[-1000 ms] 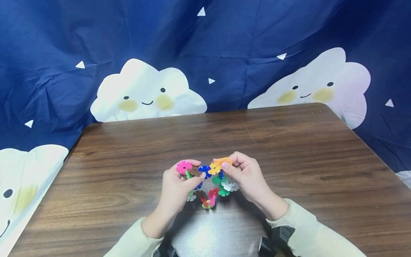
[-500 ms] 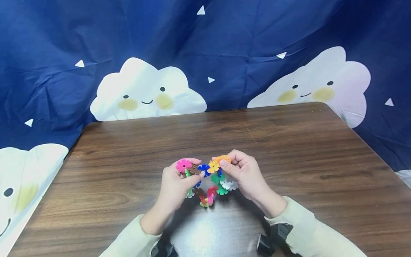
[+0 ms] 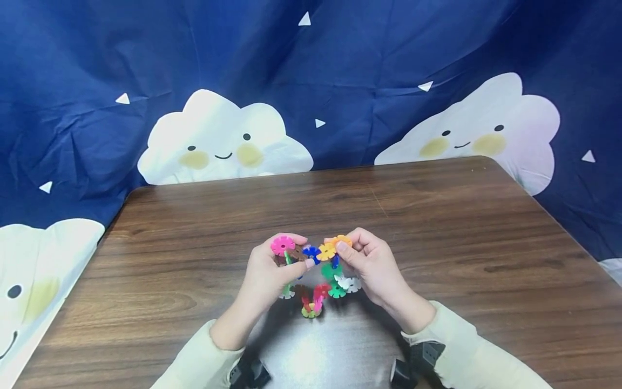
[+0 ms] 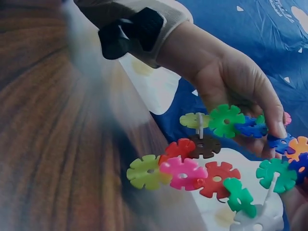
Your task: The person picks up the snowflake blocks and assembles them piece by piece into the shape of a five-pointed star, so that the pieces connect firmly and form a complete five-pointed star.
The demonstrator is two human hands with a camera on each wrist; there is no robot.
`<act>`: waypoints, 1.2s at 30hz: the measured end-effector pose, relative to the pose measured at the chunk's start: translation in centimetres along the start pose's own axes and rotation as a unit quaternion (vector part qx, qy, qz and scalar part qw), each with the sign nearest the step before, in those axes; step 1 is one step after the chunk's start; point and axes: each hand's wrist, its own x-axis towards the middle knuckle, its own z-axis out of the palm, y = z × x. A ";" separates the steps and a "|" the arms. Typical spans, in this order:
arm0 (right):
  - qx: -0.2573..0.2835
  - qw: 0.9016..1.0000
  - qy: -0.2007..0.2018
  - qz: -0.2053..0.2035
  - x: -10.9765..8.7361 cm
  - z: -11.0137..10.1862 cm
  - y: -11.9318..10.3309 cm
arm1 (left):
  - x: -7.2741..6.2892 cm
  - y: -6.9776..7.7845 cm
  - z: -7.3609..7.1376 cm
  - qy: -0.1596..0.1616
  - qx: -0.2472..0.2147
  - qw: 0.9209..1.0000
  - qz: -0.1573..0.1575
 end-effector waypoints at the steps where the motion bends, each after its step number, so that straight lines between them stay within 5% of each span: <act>1: 0.007 1.000 0.009 0.007 -0.1 0.0 0.0 | 0.1 0.1 -0.1 -0.008 0.012 1.000 0.000; 11: 0.074 0.996 0.026 0.030 -0.3 -0.6 -0.2 | 0.3 0.1 -1.6 -0.073 0.061 0.995 0.010; 16: 0.125 0.992 0.015 0.013 -0.2 -0.9 -0.4 | 0.0 -1.1 -2.4 -0.024 -0.055 0.997 0.057; 20: 0.156 0.987 0.045 0.002 0.0 -1.0 -0.7 | -0.5 -2.3 -2.6 0.014 -0.221 0.974 0.044; 23: 0.178 0.981 0.075 -0.001 0.0 -0.9 -1.0 | -1.1 -2.9 -2.1 0.019 -0.293 0.956 0.023; 30: 0.234 0.967 0.095 0.000 0.0 -0.3 -1.3 | -2.1 -3.3 0.2 0.014 -0.356 0.933 0.049; 36: 0.253 0.962 0.103 0.003 0.0 0.0 -1.1 | -2.1 -2.8 1.3 0.066 -0.369 0.926 0.051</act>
